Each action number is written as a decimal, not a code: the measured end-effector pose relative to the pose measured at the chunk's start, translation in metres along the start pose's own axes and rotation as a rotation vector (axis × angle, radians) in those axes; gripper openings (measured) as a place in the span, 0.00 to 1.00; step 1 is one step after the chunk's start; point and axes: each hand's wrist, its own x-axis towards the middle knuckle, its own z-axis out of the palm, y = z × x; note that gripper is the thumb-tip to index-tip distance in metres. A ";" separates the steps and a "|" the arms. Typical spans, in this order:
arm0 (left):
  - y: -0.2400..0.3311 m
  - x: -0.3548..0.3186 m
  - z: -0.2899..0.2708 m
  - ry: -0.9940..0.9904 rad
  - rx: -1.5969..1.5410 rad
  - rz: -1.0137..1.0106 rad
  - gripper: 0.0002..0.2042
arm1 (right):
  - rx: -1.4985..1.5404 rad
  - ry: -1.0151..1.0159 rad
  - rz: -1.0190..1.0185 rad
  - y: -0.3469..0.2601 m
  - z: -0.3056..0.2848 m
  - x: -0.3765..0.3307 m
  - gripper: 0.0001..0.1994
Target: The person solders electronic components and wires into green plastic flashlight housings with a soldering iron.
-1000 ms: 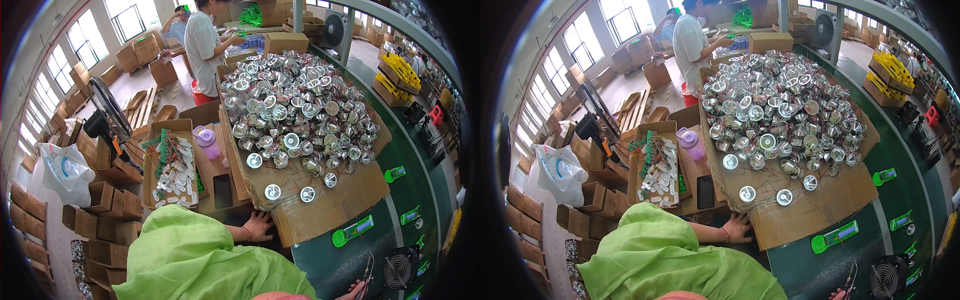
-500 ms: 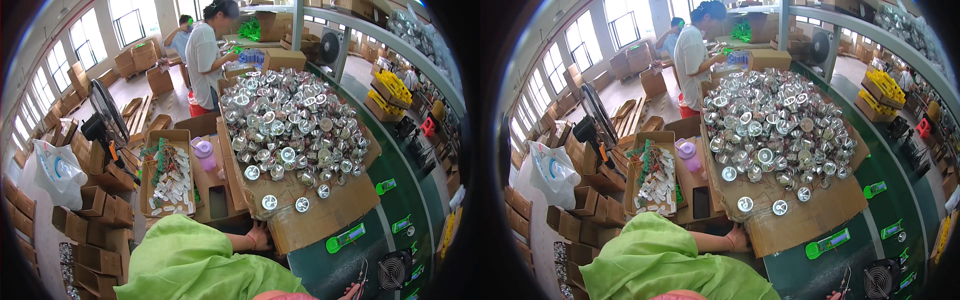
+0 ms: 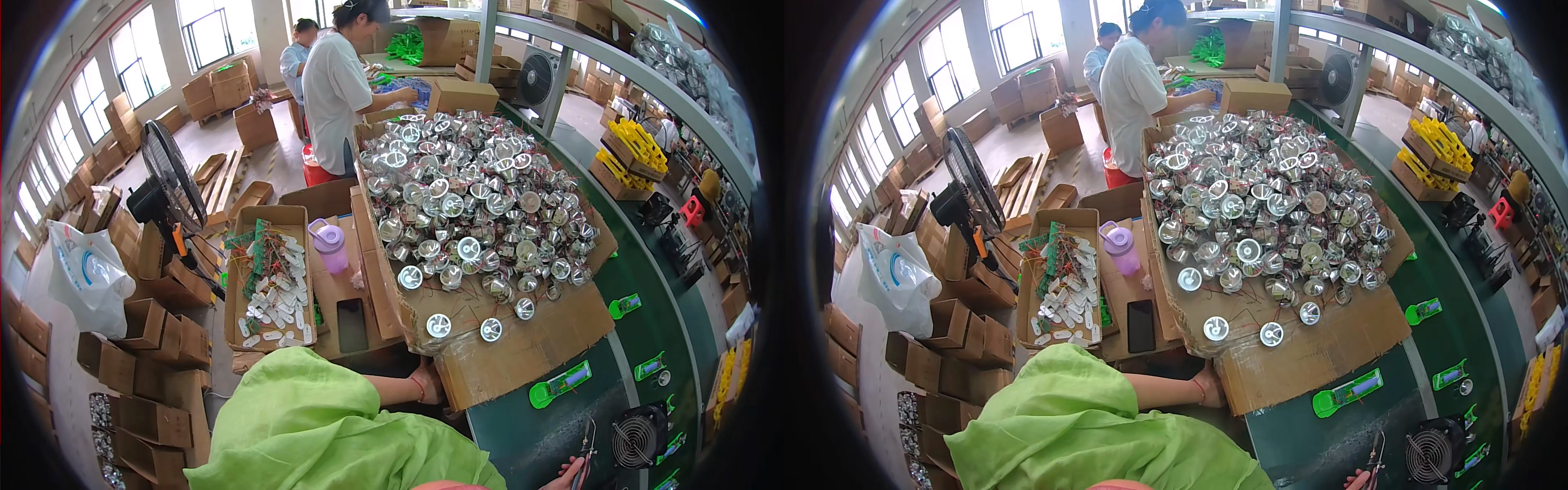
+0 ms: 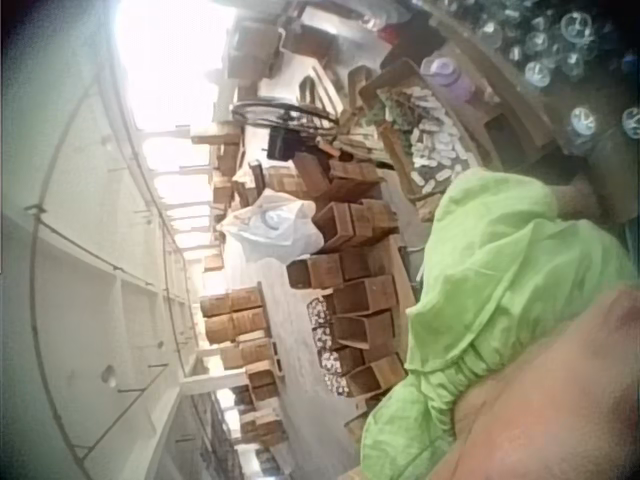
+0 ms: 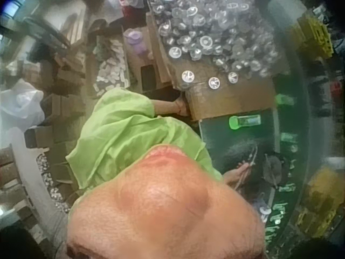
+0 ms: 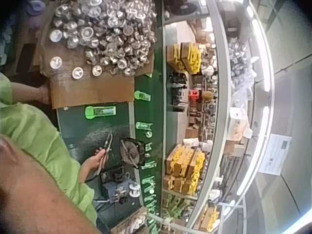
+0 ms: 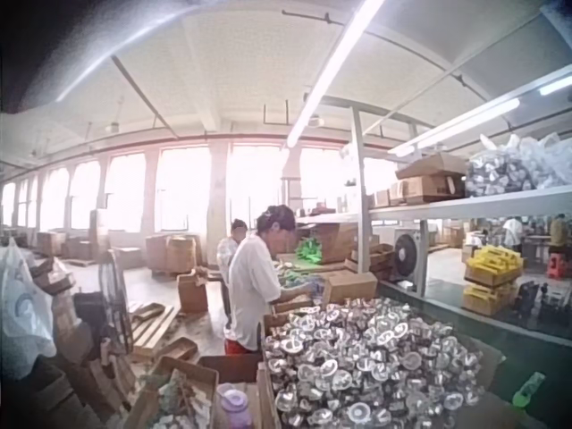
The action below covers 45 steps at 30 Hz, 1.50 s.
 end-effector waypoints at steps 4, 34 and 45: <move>-0.002 0.000 0.009 -0.027 0.009 -0.012 0.34 | 0.028 0.024 0.002 -0.008 0.001 -0.005 0.22; -0.010 -0.004 0.017 -0.178 -0.166 0.010 0.35 | 0.021 0.003 -0.048 0.004 0.000 -0.001 0.20; -0.054 -0.134 -0.191 0.705 -0.027 0.827 0.05 | 0.150 0.053 -0.091 0.011 0.007 0.008 0.19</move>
